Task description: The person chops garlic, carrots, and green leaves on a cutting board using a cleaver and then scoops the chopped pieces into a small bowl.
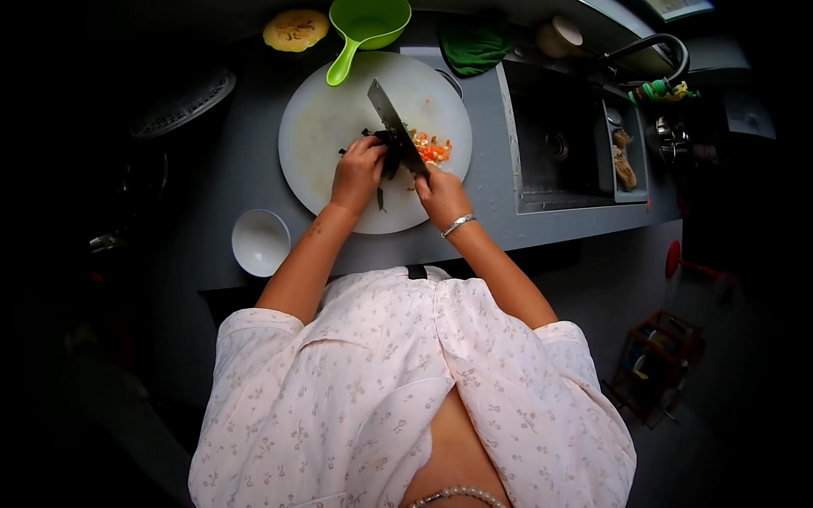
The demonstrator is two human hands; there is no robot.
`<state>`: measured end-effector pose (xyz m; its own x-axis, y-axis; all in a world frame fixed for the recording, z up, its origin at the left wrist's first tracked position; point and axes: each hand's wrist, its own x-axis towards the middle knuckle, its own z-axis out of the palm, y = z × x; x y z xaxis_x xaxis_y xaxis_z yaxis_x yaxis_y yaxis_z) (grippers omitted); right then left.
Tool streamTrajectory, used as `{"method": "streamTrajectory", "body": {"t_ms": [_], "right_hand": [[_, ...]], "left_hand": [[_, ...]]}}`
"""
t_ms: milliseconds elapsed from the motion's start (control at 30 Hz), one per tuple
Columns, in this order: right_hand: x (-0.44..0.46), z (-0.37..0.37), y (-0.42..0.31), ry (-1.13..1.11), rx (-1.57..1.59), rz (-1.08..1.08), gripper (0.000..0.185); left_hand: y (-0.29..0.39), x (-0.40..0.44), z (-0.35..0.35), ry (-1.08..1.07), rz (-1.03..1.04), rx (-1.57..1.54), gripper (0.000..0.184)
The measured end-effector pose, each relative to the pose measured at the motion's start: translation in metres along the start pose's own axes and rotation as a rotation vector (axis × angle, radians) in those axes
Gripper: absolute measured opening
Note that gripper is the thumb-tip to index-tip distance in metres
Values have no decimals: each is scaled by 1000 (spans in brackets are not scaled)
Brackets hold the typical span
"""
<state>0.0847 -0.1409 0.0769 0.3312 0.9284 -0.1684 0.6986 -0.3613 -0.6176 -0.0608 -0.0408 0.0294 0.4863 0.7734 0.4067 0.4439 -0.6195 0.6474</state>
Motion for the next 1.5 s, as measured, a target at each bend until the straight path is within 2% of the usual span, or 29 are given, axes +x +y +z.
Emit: {"method": "streamTrajectory", "body": {"t_ms": [200,367,567,667,967,1167,1233,1500], "right_hand": [[-6,-22,-17,19,-10,-8,20],[-3,-17,-23,-48,-112,6,18],[-1,-12,-30,-136,-157,25,18],[5,-1,-29,-161,-198,50,18],[12,7,-9,-8,-35,-11,19],[-1,-11,-21,56,-36,-60,19],[-3,-15,-25,-28,-66,-33,18],[-6,-8,-31,-132,-145,13,16]], "left_hand": [[0,6,-2,66,66,35,17],[-7,6,1,-27,-28,-13,13],[-9,8,0,-31,-12,-37,8],[-14,5,3,-91,-51,0,12],[-8,3,-8,-67,69,-39,16],[-4,0,-8,-15,18,-94,18],[-5,3,-10,-31,19,-89,17],[-14,2,-5,-92,9,-51,12]]}}
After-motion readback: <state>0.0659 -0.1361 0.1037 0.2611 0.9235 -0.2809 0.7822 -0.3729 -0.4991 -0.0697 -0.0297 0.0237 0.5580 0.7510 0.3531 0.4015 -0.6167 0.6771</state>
